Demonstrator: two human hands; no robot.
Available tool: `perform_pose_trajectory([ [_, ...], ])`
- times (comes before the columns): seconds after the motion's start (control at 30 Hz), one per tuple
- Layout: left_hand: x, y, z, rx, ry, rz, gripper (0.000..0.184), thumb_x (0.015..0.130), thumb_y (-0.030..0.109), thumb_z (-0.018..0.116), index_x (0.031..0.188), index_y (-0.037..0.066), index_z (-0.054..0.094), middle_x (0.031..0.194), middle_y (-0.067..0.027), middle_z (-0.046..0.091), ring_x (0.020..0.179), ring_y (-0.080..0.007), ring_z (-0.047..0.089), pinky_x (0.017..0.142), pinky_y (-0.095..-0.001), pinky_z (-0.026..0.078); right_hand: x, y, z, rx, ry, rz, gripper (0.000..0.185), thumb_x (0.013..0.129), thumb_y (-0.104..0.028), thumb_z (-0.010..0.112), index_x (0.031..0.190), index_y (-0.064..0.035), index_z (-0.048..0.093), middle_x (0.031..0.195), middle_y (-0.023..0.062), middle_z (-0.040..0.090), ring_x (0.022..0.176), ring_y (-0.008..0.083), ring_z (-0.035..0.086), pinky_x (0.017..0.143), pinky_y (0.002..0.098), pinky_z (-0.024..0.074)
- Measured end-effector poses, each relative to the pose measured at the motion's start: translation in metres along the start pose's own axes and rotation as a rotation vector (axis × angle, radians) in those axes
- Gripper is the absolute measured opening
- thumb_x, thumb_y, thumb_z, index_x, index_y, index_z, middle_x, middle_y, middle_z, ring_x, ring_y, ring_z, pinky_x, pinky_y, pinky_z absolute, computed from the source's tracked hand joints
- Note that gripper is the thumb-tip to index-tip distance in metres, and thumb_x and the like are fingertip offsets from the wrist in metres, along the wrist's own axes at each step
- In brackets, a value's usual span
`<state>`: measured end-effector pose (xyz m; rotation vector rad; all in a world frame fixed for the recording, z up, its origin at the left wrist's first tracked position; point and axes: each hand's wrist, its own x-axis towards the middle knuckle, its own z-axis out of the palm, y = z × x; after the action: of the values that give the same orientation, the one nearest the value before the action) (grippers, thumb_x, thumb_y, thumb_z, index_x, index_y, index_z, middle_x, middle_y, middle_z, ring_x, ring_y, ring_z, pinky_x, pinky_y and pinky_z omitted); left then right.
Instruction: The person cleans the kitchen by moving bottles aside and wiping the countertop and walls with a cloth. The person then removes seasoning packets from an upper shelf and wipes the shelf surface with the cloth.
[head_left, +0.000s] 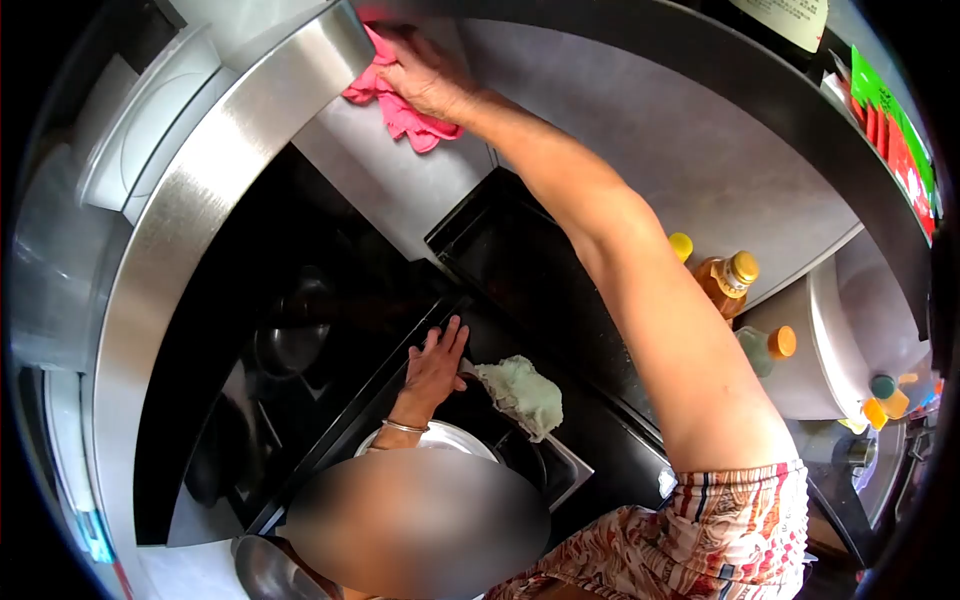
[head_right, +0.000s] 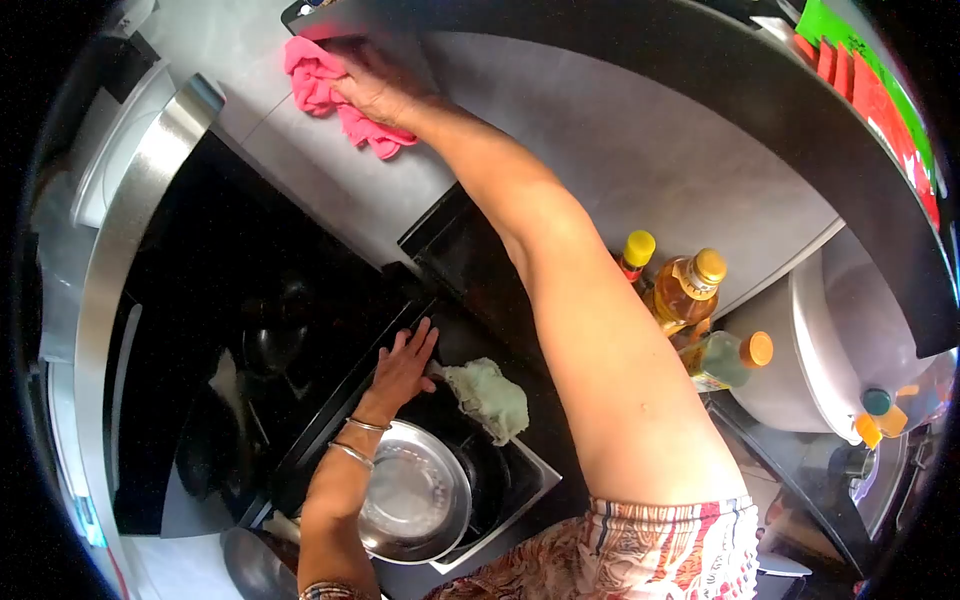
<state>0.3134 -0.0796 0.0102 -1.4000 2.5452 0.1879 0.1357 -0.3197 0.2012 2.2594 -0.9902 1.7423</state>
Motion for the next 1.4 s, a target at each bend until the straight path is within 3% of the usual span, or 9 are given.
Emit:
perform_pose_trajectory([
  [0.2,0.004,0.001,-0.002,0.071,-0.106,-0.046,0.094,0.062,0.027,0.077,0.139,0.012,0.026,0.148,-0.0028,0.016,0.126,-0.0286,0.029,0.087,-0.0521,0.044,-0.040,0.070,0.004,-0.562,-0.034,0.004,0.034,0.087,-0.012,0.038,0.120,-0.0032,0.043,0.120,0.0293,0.037,0.106,0.0480,0.043,0.094,0.0457,0.0403],
  [0.5,0.005,0.005,-0.005,0.023,-0.164,-0.074,0.095,0.063,0.021,0.077,0.141,0.012,0.023,0.149,-0.0016,0.012,0.129,-0.0291,0.026,0.091,-0.0531,0.042,-0.105,0.074,0.024,-0.338,-0.176,0.436,0.028,0.082,-0.012,0.046,0.105,0.0040,0.048,0.115,0.0264,0.039,0.098,0.0427,0.048,0.078,0.0444,0.0489],
  [0.83,0.008,0.006,-0.005,-0.031,-0.180,-0.141,0.098,0.060,0.017,0.079,0.141,0.016,0.025,0.149,0.0049,0.013,0.131,-0.0264,0.024,0.092,-0.0525,0.040,-0.203,0.068,0.037,-0.735,-0.680,0.409,0.028,0.086,-0.014,0.047,0.109,0.0002,0.053,0.108,0.0239,0.053,0.102,0.0411,0.051,0.085,0.0448,0.0437],
  [0.9,0.009,0.005,-0.002,-0.011,-0.179,-0.137,0.098,0.060,0.019,0.079,0.141,0.017,0.024,0.149,0.0049,0.012,0.131,-0.0262,0.024,0.092,-0.0517,0.040,-0.135,0.026,-0.014,-0.035,-0.602,0.779,0.025,0.087,-0.016,0.045,0.107,-0.0068,0.057,0.107,0.0214,0.057,0.105,0.0365,0.052,0.087,0.0420,0.0428],
  [1.0,0.009,0.005,-0.002,0.075,-0.200,-0.133,0.098,0.063,0.027,0.077,0.142,0.018,0.020,0.150,0.0045,0.008,0.129,-0.0256,0.025,0.092,-0.0483,0.042,-0.091,0.024,-0.006,0.323,0.071,0.543,0.034,0.083,-0.025,0.051,0.112,-0.0070,0.057,0.119,0.0183,0.053,0.115,0.0330,0.046,0.097,0.0397,0.0359],
  [1.1,0.008,0.006,-0.004,0.146,-0.227,-0.129,0.100,0.066,0.034,0.075,0.144,0.019,0.015,0.151,0.0040,0.003,0.128,-0.0249,0.025,0.092,-0.0456,0.043,-0.019,0.000,-0.019,0.060,0.323,0.538,0.048,0.083,-0.033,0.055,0.118,-0.0016,0.052,0.129,0.0194,0.044,0.117,0.0351,0.042,0.099,0.0394,0.0322],
  [1.2,0.005,0.002,0.005,0.045,-0.089,-0.103,0.098,0.057,0.023,0.079,0.140,0.017,0.026,0.149,0.0039,0.013,0.128,-0.0253,0.027,0.085,-0.0482,0.044,0.027,0.046,0.055,0.522,0.173,0.598,0.049,0.083,-0.038,0.048,0.117,-0.0030,0.052,0.127,0.0208,0.044,0.118,0.0388,0.037,0.101,0.0468,0.0251],
  [1.27,0.004,0.000,0.005,0.034,-0.073,-0.088,0.099,0.056,0.023,0.079,0.140,0.017,0.027,0.149,0.0035,0.014,0.127,-0.0253,0.028,0.084,-0.0481,0.044,0.029,0.000,0.047,-0.133,0.264,0.363,0.050,0.086,-0.043,0.039,0.112,-0.0041,0.055,0.124,0.0217,0.048,0.117,0.0409,0.039,0.100,0.0513,0.0259],
  [1.4,0.005,0.002,0.007,0.039,-0.078,-0.081,0.099,0.057,0.024,0.080,0.140,0.017,0.026,0.149,0.0029,0.014,0.127,-0.0257,0.028,0.085,-0.0488,0.044,0.008,-0.048,0.016,0.410,-0.016,0.505,0.035,0.084,-0.031,0.045,0.108,-0.0087,0.056,0.128,0.0212,0.040,0.116,0.0391,0.035,0.094,0.0501,0.0341],
])
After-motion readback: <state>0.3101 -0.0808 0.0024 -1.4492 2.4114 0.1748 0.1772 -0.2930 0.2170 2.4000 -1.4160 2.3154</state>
